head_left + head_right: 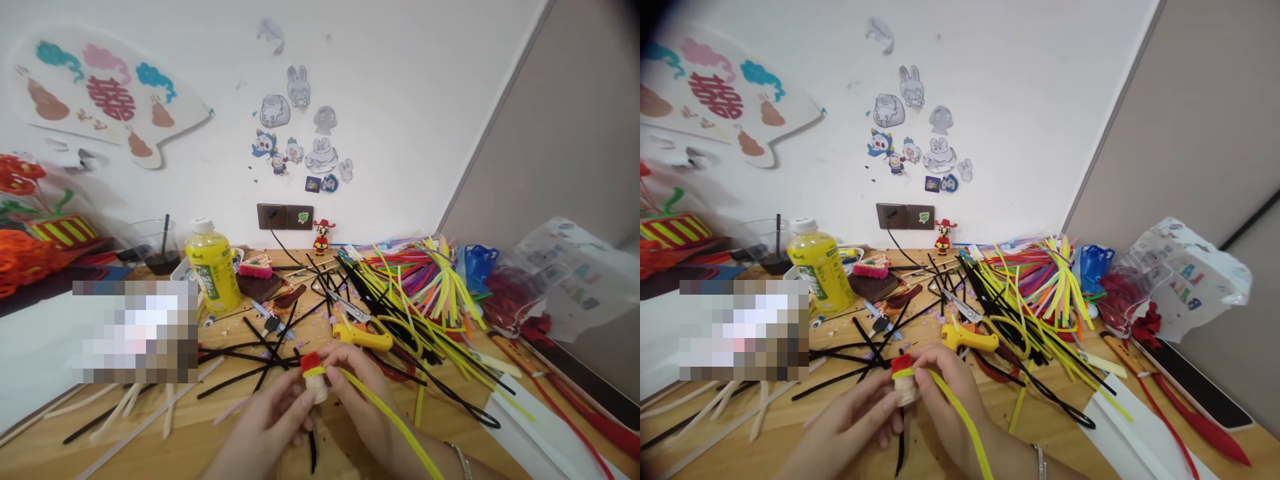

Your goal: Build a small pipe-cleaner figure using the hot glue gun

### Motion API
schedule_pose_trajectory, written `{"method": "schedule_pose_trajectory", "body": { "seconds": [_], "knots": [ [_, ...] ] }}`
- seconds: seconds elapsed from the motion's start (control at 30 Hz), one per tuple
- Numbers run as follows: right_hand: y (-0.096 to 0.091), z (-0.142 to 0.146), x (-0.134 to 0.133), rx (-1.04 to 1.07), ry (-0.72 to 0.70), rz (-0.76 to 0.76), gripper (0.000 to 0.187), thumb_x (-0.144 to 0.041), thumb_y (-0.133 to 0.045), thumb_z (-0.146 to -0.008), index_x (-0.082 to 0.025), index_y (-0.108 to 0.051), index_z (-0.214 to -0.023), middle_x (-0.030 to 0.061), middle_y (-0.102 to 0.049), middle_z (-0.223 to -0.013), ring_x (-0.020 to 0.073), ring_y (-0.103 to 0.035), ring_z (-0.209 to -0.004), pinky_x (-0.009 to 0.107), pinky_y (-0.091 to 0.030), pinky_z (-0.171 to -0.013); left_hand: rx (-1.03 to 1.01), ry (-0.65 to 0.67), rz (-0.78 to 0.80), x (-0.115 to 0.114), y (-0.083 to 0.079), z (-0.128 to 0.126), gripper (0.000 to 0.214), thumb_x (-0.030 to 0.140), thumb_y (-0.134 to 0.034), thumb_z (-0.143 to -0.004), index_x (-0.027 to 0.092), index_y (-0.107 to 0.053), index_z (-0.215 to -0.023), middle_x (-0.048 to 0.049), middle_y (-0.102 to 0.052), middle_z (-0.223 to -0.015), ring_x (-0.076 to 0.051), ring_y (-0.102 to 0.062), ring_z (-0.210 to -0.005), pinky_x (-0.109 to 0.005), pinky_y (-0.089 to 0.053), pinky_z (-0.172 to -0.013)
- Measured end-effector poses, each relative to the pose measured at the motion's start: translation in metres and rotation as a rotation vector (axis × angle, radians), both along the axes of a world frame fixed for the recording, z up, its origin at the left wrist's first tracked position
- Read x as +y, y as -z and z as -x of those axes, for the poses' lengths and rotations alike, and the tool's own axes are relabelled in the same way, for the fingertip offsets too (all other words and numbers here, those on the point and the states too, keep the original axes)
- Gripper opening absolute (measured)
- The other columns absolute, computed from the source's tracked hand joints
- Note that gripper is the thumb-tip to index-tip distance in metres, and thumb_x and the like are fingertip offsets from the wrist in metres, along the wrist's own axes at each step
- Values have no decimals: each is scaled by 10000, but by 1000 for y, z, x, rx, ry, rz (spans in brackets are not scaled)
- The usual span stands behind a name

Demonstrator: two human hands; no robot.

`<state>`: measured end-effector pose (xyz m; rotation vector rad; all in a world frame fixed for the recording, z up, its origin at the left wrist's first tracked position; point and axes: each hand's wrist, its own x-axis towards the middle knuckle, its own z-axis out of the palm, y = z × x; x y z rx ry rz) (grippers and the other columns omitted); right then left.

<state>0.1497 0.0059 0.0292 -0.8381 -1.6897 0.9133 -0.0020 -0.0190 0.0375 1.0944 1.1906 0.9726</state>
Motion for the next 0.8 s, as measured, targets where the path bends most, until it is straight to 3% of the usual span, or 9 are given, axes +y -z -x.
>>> {"method": "schedule_pose_trajectory", "body": {
  "seconds": [0.13,0.43,0.63,0.8],
  "knots": [
    [3,2,-5,-53,-23,-51,83,-175,-476,-834,-200,-555,-834,41,-620,-963,148,-573,-929,257,-430,-822,18,71,-12,-4,-1,-6,496,656,-604,-570,168,-581,-658,-4,-589,-531,-140,-539,-482,-239,-448,-470],
    [-1,3,-7,-40,-54,-79,50,-162,-528,-788,-198,-559,-773,52,-606,-955,152,-576,-922,231,-472,-748,33,-3,-78,-9,5,-4,444,600,-519,-700,172,-592,-794,58,-458,-524,-95,-411,-411,-198,-337,-393],
    [-4,1,-8,-123,-40,-150,78,-167,-501,-810,-196,-565,-777,48,-602,-941,150,-577,-915,238,-462,-774,184,-31,-198,-10,-3,-2,329,453,-494,-778,188,-641,-905,-19,-629,-754,-197,-541,-752,-244,-435,-689],
    [-5,-1,-9,-177,-35,-280,116,-141,-493,-808,-206,-580,-849,59,-589,-1050,161,-566,-969,299,-431,-877,157,-3,-186,-10,-11,-2,262,412,-495,-785,203,-643,-844,-6,-627,-734,-211,-548,-815,-257,-417,-778]
  ]
}}
